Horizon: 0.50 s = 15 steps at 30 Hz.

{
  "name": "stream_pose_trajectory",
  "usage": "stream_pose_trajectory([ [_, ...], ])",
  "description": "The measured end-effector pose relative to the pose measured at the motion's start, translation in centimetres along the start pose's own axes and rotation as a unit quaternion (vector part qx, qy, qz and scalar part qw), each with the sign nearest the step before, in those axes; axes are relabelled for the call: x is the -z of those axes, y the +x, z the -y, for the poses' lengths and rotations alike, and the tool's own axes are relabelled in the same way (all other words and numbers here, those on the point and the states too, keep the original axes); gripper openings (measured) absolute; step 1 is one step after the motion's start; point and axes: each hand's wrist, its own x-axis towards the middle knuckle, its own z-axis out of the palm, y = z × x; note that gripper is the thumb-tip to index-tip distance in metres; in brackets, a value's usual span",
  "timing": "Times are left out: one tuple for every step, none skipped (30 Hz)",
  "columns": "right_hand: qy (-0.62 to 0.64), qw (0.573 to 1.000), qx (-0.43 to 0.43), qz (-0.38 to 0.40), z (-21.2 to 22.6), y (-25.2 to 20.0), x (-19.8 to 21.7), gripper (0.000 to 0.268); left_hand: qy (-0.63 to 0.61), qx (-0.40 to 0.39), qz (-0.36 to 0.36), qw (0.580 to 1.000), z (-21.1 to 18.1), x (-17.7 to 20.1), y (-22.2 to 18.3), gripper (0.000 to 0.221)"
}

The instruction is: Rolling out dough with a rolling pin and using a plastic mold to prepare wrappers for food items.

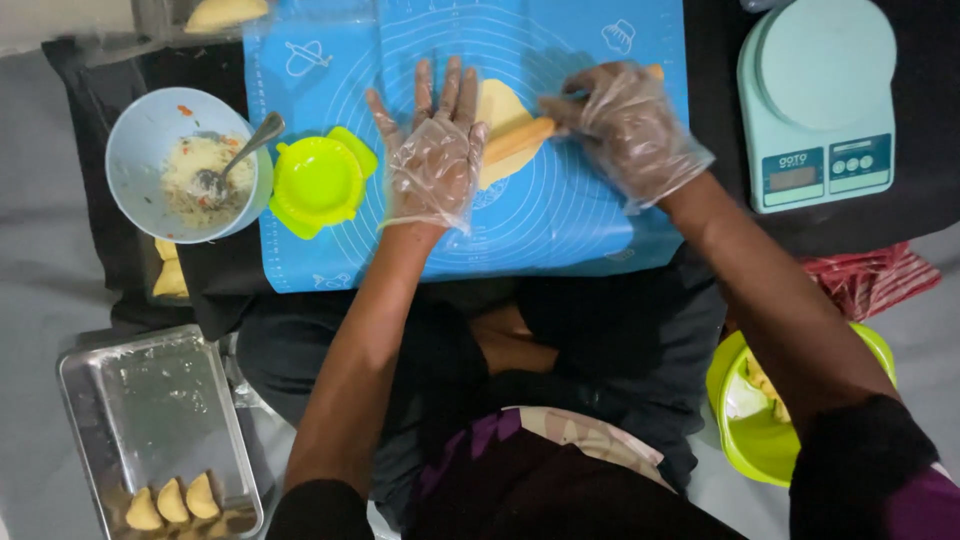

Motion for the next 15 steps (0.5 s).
stream_pose_trajectory([
  [0.106,0.993,-0.017,-0.047,0.7,0.2,-0.6,0.010,0.013,0.017,0.016,1.000,-0.4,0.5,-0.1,0.057],
  [0.209,0.973,-0.032,-0.094,1.3,0.5,-1.2,0.005,0.026,0.034,0.031,0.999,-0.8,1.0,-0.1,0.059],
  [0.212,0.972,-0.033,-0.093,1.5,-0.1,-1.9,0.005,0.026,0.036,0.033,0.998,-0.9,1.1,-0.3,0.059],
  [0.175,0.980,-0.047,-0.079,1.6,-0.8,-2.6,0.007,0.024,0.039,0.039,0.998,-1.1,1.2,-0.6,0.059],
  [0.138,0.986,-0.062,-0.064,1.7,-1.5,-3.3,0.015,0.022,0.041,0.045,0.998,-1.3,1.2,-0.8,0.060],
  [0.139,0.986,-0.063,-0.062,2.0,-1.7,-3.2,0.015,0.020,0.042,0.047,0.998,-1.3,1.1,-1.0,0.060],
  [0.104,0.992,-0.061,-0.044,2.2,-1.8,-3.1,0.017,0.019,0.041,0.046,0.998,-1.4,1.1,-1.2,0.061],
  [0.066,0.996,-0.058,-0.028,2.3,-1.9,-2.9,0.019,0.019,0.039,0.042,0.998,-1.4,1.0,-1.2,0.061],
  [0.063,0.996,-0.058,-0.028,2.3,-1.9,-2.7,0.019,0.018,0.037,0.041,0.998,-1.5,0.9,-1.2,0.061],
  [0.070,0.996,-0.055,-0.008,2.4,-1.8,-2.6,0.020,0.009,0.041,0.043,0.998,-1.6,0.9,-1.3,0.062],
  [0.076,0.996,-0.051,0.013,2.5,-1.6,-2.5,0.022,0.001,0.045,0.045,0.998,-1.6,0.8,-1.5,0.062],
  [0.076,0.996,-0.049,0.013,2.7,-1.8,-2.5,0.022,0.001,0.046,0.044,0.998,-1.7,0.7,-1.7,0.062],
  [0.043,0.998,-0.051,0.017,2.9,-2.0,-2.5,0.022,0.009,0.045,0.040,0.998,-1.8,0.6,-1.8,0.063],
  [0.010,0.998,-0.052,0.021,3.1,-2.2,-2.5,0.022,0.016,0.044,0.035,0.998,-1.9,0.5,-2.0,0.063],
  [0.011,0.998,-0.050,0.021,3.3,-2.4,-2.3,0.022,0.016,0.046,0.035,0.998,-2.0,0.6,-2.3,0.063],
])
